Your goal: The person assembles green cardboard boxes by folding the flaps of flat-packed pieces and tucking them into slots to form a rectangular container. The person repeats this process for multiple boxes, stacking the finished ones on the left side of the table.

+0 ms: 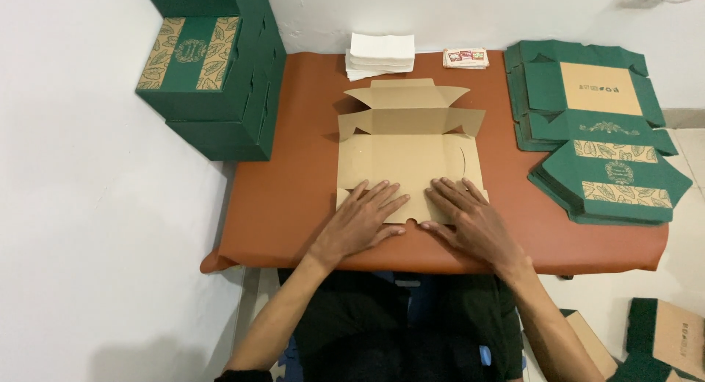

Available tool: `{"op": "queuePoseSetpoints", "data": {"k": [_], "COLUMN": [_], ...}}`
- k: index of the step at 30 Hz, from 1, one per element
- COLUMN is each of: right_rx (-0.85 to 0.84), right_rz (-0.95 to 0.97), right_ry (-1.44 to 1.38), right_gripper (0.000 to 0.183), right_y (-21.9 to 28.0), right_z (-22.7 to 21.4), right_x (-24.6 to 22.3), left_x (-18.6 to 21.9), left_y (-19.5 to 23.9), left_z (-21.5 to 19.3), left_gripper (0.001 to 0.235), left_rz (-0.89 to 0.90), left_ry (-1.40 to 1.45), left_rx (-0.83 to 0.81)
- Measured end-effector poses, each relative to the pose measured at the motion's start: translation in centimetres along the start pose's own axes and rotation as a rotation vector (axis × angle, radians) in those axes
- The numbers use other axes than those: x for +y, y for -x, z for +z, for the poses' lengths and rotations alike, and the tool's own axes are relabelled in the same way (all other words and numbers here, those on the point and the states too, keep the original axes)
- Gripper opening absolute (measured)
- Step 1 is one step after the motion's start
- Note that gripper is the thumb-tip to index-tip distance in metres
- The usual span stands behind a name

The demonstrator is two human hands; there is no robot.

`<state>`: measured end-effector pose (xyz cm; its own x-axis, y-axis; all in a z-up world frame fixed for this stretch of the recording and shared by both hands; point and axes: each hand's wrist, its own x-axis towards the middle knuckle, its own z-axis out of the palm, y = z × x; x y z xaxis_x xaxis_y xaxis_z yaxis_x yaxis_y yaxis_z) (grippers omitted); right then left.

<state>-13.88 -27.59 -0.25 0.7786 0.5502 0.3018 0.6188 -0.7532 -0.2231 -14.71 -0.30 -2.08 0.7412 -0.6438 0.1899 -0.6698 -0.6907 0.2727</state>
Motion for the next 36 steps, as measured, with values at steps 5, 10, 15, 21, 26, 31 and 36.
{"op": "queuePoseSetpoints", "data": {"k": [5, 10, 15, 21, 26, 31, 36], "right_rx": [0.013, -0.073, 0.005, 0.233, 0.011, -0.221, -0.325], "right_rz": [-0.088, 0.001, 0.009, -0.061, -0.02, 0.08, 0.12], "right_ry": [0.122, 0.049, 0.171, 0.357, 0.158, 0.063, 0.131], "right_gripper": [0.042, 0.029, 0.032, 0.043, 0.057, 0.065, 0.068], "right_y": [0.4, -2.4, -4.5, -5.3, -5.0, -5.1, -5.3], "right_z": [-0.3, -2.4, -0.9, 1.7, 2.3, 3.0, 3.0], "right_x": [0.9, 0.7, 3.2, 2.9, 2.0, 3.0, 3.2], "left_x": [0.4, -1.0, -2.5, -2.3, -1.4, -2.8, -3.3], "left_y": [-0.4, -2.8, -4.9, -5.9, -5.8, -5.4, -5.9], "left_z": [0.0, -1.0, -0.6, 1.5, 0.6, 2.1, 2.9], "left_gripper": [0.04, 0.031, 0.025, 0.046, 0.054, 0.061, 0.064], "left_rz": [0.016, 0.017, 0.005, 0.002, -0.146, -0.244, -0.276], "left_ry": [-0.04, -0.064, -0.188, -0.366, -0.48, -0.221, -0.2], "left_rx": [0.039, 0.078, 0.2, 0.449, 0.296, 0.112, 0.013]}}
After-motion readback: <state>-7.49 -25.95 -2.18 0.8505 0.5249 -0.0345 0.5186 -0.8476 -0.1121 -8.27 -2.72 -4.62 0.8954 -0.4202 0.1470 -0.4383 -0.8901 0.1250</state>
